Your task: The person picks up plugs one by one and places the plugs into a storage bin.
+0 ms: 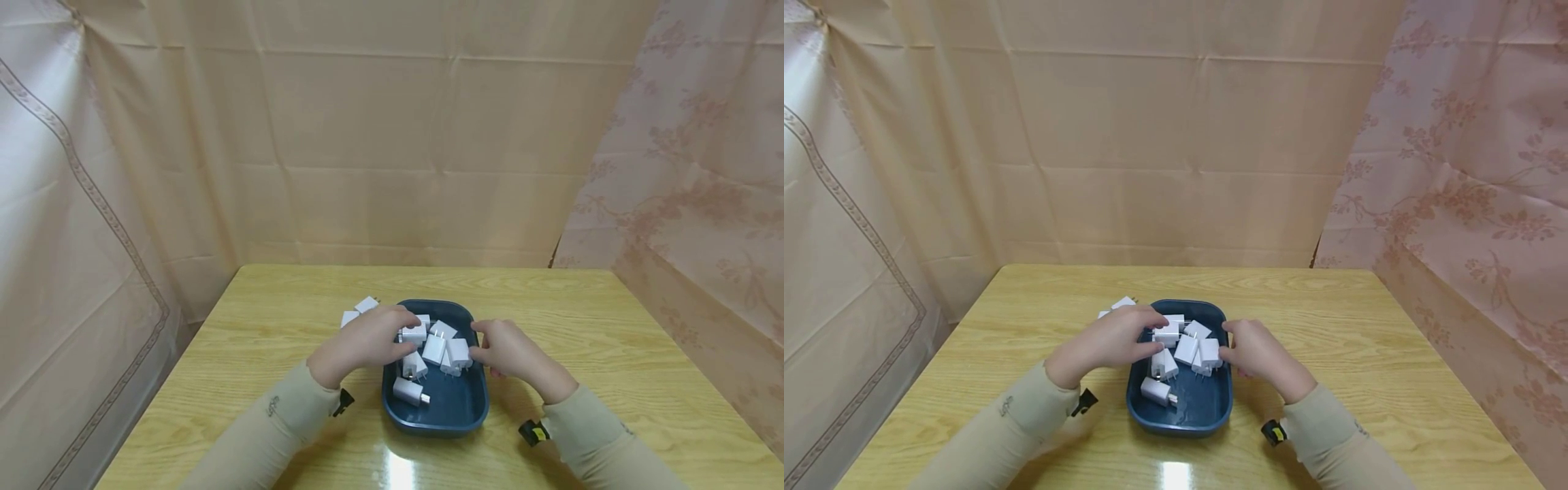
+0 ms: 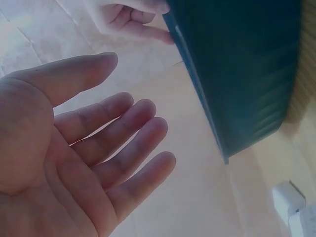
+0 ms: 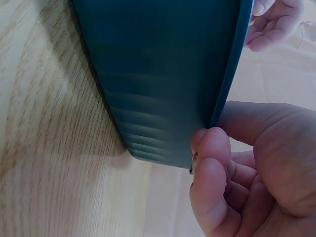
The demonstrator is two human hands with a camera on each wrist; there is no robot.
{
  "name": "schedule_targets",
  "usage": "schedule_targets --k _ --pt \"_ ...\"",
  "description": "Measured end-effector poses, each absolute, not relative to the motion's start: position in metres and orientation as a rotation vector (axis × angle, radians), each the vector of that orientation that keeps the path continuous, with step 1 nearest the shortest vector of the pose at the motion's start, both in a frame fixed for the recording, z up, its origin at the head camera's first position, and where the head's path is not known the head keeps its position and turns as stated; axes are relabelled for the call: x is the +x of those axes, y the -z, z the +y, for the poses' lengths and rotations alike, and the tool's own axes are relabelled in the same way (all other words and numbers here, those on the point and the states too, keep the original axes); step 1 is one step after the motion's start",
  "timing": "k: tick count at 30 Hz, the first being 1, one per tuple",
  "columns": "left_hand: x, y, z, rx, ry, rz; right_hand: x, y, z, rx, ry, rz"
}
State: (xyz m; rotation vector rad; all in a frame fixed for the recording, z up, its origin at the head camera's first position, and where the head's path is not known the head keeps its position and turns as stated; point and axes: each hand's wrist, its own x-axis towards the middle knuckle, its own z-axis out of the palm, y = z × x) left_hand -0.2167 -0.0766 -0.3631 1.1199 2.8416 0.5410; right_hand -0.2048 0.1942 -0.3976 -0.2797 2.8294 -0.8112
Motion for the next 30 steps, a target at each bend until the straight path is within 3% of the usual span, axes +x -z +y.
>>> schedule_targets --k 30 --pt "-0.238 0.347 -0.127 0.85 -0.86 2.96 -0.206 0.399 0.195 -0.263 0.803 2.83"
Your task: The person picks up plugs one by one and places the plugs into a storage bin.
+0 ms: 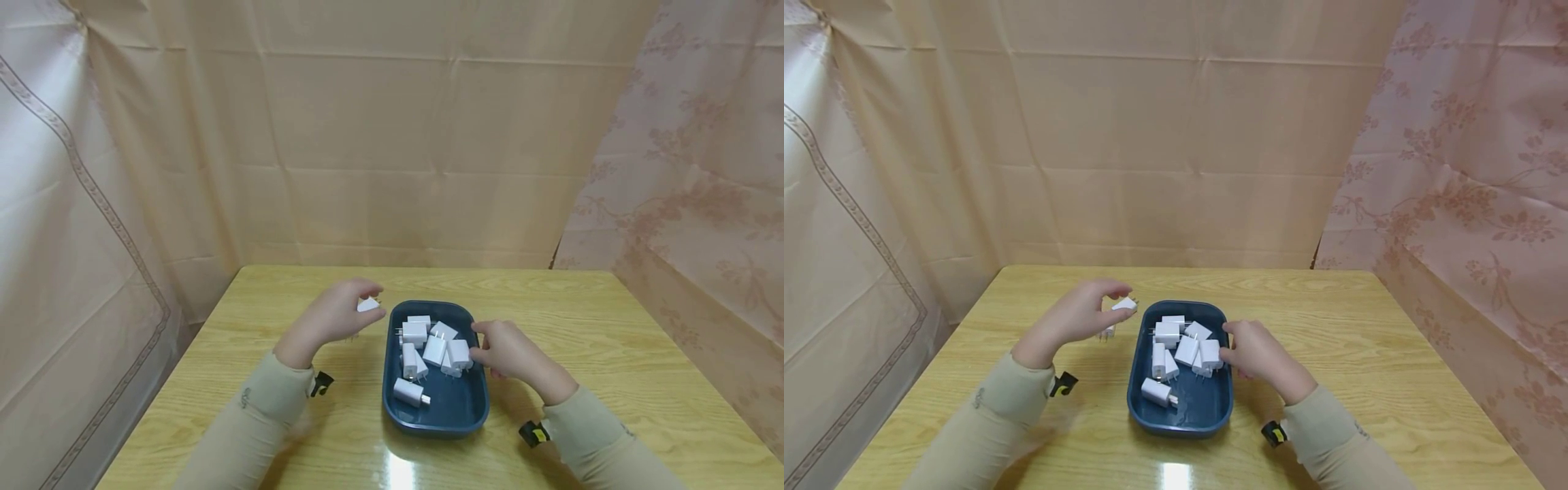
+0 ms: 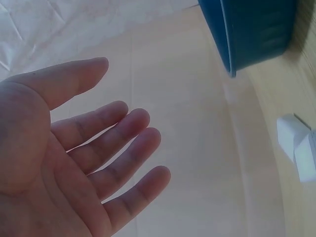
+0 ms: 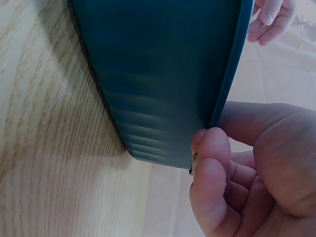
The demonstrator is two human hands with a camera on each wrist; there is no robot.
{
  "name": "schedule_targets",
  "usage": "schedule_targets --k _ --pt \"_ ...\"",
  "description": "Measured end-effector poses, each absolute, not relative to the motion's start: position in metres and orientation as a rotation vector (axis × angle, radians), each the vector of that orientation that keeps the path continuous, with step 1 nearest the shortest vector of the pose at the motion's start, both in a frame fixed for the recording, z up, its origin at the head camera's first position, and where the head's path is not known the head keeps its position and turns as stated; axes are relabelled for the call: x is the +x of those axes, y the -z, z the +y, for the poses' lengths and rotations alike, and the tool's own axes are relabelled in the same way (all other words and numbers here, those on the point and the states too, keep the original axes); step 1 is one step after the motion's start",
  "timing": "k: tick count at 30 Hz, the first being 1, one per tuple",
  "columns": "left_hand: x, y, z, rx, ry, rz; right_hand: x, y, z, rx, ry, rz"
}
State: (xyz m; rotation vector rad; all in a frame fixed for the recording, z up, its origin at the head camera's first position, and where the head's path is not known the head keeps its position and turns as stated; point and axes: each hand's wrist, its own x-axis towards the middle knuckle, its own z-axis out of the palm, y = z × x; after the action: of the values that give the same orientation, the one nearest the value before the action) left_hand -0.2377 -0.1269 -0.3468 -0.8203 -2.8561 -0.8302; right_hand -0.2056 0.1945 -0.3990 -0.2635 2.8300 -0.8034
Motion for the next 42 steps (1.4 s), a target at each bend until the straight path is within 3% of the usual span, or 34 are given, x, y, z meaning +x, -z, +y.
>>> schedule_targets --k 23,42 --pt "-0.248 0.362 -0.131 -0.63 0.805 -2.896 -0.205 0.398 0.194 -0.252 0.801 2.826" --pt "-0.272 0.392 -0.133 -0.302 0.729 -2.966 -0.204 0.397 0.192 -0.222 0.798 2.817"
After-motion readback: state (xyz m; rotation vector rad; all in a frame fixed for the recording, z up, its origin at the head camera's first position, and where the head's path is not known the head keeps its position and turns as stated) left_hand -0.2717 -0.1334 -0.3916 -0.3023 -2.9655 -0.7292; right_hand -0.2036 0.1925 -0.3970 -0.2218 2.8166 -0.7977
